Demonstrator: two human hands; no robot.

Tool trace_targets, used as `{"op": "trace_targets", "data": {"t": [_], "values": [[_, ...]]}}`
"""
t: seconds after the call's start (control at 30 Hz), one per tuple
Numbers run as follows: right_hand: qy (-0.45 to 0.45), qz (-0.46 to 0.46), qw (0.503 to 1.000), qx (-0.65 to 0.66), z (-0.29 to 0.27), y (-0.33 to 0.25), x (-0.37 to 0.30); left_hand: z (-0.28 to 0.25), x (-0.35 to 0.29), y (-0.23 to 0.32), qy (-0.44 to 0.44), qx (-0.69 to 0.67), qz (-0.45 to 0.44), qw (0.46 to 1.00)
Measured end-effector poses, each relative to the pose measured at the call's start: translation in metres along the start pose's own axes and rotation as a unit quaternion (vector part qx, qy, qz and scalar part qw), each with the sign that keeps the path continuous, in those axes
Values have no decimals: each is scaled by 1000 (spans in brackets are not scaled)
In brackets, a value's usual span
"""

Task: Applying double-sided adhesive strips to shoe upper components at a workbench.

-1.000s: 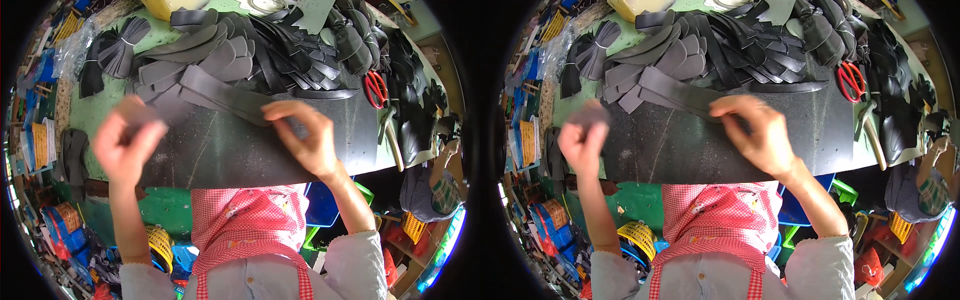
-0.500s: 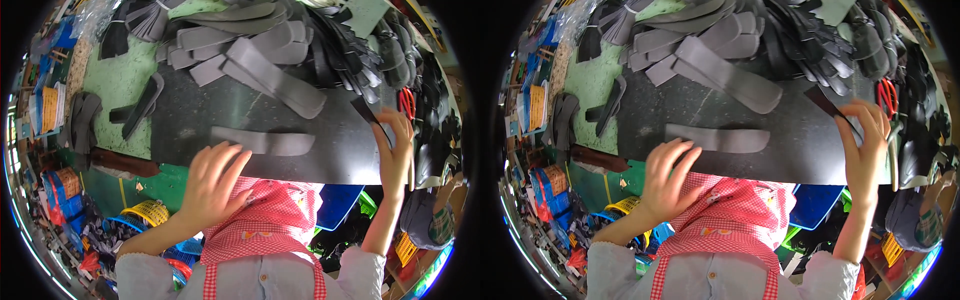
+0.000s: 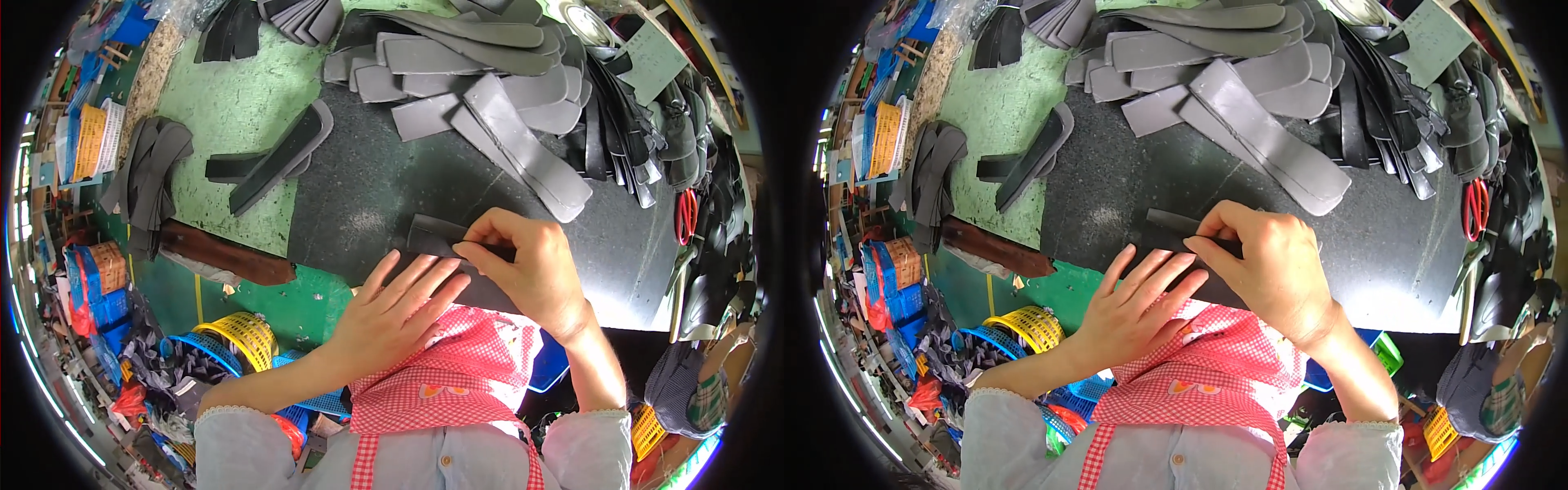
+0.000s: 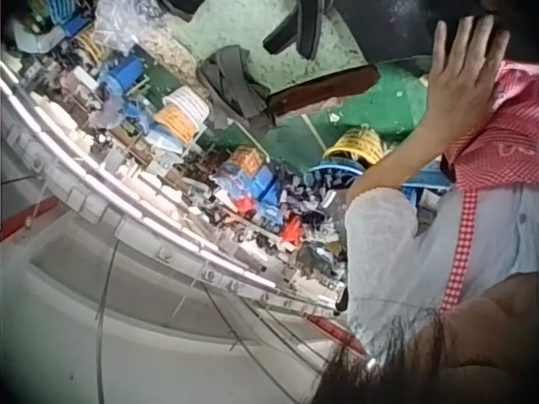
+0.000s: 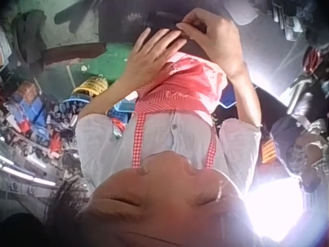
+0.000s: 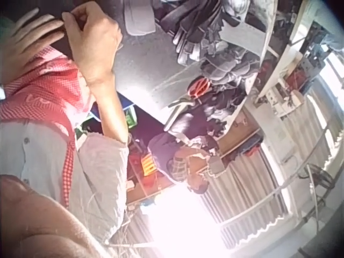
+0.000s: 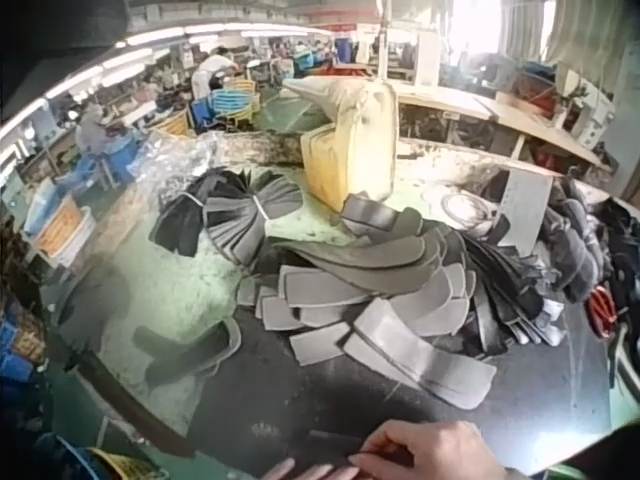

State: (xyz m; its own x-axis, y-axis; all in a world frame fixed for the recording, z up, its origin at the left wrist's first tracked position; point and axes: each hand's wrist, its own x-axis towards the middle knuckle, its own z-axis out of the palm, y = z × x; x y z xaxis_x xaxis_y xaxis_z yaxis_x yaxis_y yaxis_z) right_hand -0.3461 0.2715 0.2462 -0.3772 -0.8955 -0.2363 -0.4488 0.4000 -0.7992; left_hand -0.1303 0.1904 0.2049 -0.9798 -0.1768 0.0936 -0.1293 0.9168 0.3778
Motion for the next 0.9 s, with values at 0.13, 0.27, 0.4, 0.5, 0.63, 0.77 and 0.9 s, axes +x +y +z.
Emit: {"op": "trace_targets", "data": {"t": [0.13, 0.27, 0.4, 0.5, 0.63, 0.77, 0.9], "values": [[6, 8, 1000, -22, 3, -1, -1, -1, -7, -4, 87, -108, 7, 990], [12, 14, 999, -27, 4, -2, -2, -4, -9, -10, 93, -116, -2, 989], [-3, 35, 999, 4, 3, -2, -1, -1, -12, -6, 71, -104, -18, 992], [-28, 36, 998, 35, -1, -3, -1, 3, -16, -7, 58, -58, -12, 997], [-24, 36, 999, 31, -2, -4, -1, 5, -15, -11, 55, -14, 10, 998], [-16, 23, 1000, -15, -1, -5, 0, -3, -8, -10, 93, -73, 6, 993], [10, 8, 999, -47, -1, -10, -2, -2, 3, -3, 37, -10, -33, 999]]}}
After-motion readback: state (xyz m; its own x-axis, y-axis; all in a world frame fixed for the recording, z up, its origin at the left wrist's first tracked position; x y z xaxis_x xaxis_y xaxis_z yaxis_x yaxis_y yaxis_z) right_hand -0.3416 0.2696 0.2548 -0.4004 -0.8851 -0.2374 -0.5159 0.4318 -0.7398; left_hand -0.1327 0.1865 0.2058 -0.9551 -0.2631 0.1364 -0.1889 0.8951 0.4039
